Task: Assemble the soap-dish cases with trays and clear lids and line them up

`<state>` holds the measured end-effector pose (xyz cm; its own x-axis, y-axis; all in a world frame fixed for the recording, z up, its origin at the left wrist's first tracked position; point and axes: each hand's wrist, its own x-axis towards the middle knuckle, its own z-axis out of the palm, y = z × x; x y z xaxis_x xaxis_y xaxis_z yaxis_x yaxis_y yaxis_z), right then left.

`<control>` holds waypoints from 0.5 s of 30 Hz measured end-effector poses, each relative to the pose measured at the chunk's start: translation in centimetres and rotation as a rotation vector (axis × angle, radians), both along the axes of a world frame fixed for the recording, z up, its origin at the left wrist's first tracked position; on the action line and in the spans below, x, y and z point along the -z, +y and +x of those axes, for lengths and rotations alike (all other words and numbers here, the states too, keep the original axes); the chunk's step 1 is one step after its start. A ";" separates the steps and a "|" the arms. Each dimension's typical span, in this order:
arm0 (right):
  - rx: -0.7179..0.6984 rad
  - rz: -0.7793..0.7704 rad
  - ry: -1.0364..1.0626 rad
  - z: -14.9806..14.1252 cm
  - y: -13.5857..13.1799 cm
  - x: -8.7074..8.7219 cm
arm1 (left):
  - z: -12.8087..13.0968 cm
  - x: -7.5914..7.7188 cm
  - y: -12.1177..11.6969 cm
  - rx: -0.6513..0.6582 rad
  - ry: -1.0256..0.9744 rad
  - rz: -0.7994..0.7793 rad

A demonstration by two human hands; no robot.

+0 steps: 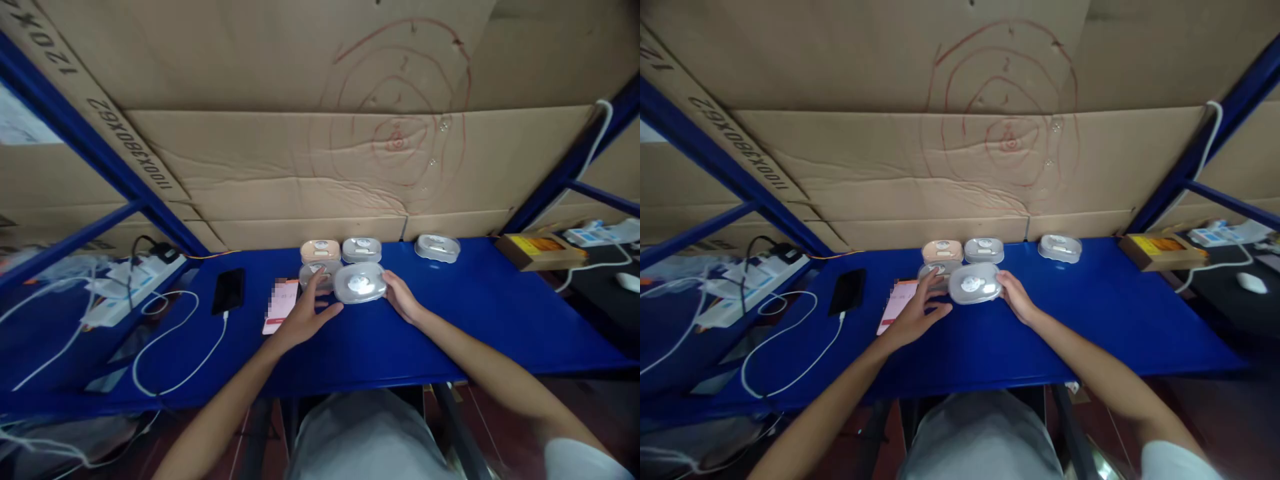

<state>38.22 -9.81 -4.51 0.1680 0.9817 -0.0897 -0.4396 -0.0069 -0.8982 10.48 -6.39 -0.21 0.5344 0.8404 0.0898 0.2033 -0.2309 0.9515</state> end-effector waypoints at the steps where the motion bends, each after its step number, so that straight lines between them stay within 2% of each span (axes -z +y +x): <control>1: -0.015 0.001 0.004 -0.1 -0.1 -0.1 | 0.9 0.0 0.4 0.018 -0.009 -0.030; 5: -0.078 -0.018 0.016 -0.2 -0.4 -0.2 | 2.7 0.0 1.3 0.051 -0.028 -0.121; 12: -0.223 -0.075 0.005 -0.4 -2.4 -0.5 | 1.9 -0.2 1.2 0.040 -0.101 -0.309; 15: -0.308 -0.069 -0.102 -0.3 -3.0 -0.8 | 1.8 -0.2 0.6 0.012 -0.094 -0.281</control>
<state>37.94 -12.83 -3.73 -0.1245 0.9799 -0.1559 -0.3148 -0.1880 -0.9303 12.29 -5.78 0.01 0.5449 0.8330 -0.0961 0.1100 0.0426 0.9930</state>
